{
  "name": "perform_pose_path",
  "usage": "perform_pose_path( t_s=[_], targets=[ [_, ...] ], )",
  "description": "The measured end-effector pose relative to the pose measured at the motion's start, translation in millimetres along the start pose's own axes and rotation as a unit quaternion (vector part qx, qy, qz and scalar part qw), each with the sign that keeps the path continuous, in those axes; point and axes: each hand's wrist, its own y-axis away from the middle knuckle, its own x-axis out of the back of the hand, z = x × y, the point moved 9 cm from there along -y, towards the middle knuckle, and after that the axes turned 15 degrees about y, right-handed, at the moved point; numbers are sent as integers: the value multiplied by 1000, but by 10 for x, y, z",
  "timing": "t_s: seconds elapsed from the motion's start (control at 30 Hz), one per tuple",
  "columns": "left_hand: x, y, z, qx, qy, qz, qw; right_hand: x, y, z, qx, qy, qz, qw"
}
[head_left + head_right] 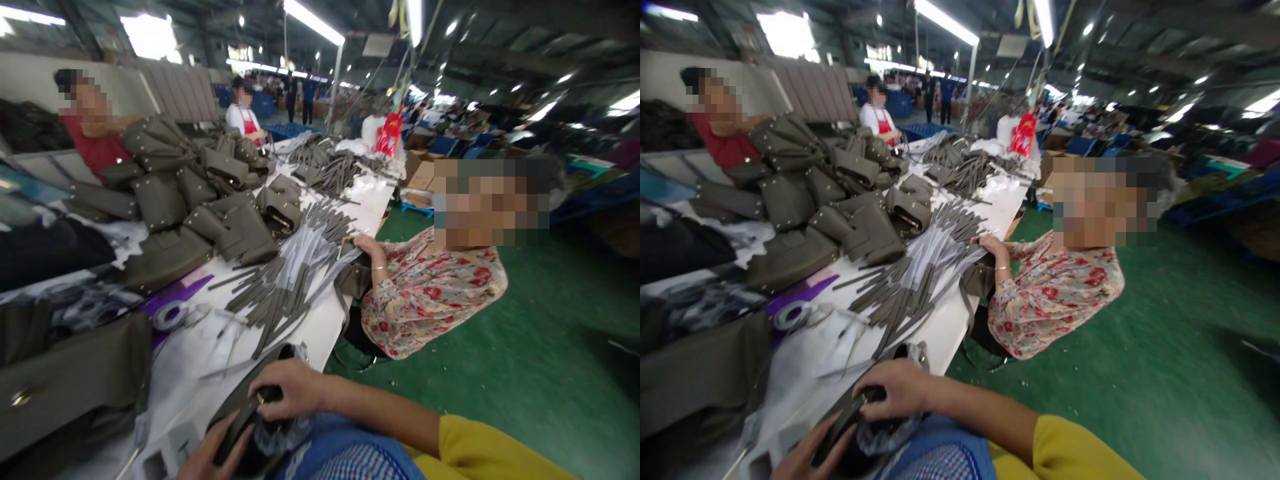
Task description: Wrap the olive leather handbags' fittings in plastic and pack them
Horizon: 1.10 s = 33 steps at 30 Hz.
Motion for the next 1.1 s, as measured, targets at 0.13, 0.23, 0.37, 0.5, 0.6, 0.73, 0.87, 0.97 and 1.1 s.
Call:
perform_pose_path(
  t_s=[0.13,0.23,0.37,0.5,0.6,0.73,0.87,0.97,1.1],
  targets=[
    [-13,189,-106,44,-18,-7,999,-20,39,40,-25,-67,5,997],
    [-18,282,-173,39,-27,-14,999,-58,66,130,-74,-104,15,992],
    [-40,351,-231,23,-28,-26,999,-97,62,180,-123,-129,9,984],
    [-20,371,-228,34,-24,2,999,-196,-37,233,-141,-163,-36,976],
    [13,381,-140,32,-31,27,999,-309,-106,304,-162,-305,-55,937],
    [150,430,-125,60,-27,105,992,-426,-140,263,-169,-483,-84,855],
    [156,541,-334,130,89,157,975,-440,-137,167,-151,-438,-141,875],
    [102,600,-433,151,177,171,957,-381,-186,138,-128,-297,-159,933],
    [117,599,-380,125,181,164,962,-240,-318,19,-90,-265,-132,951]
  ],
)
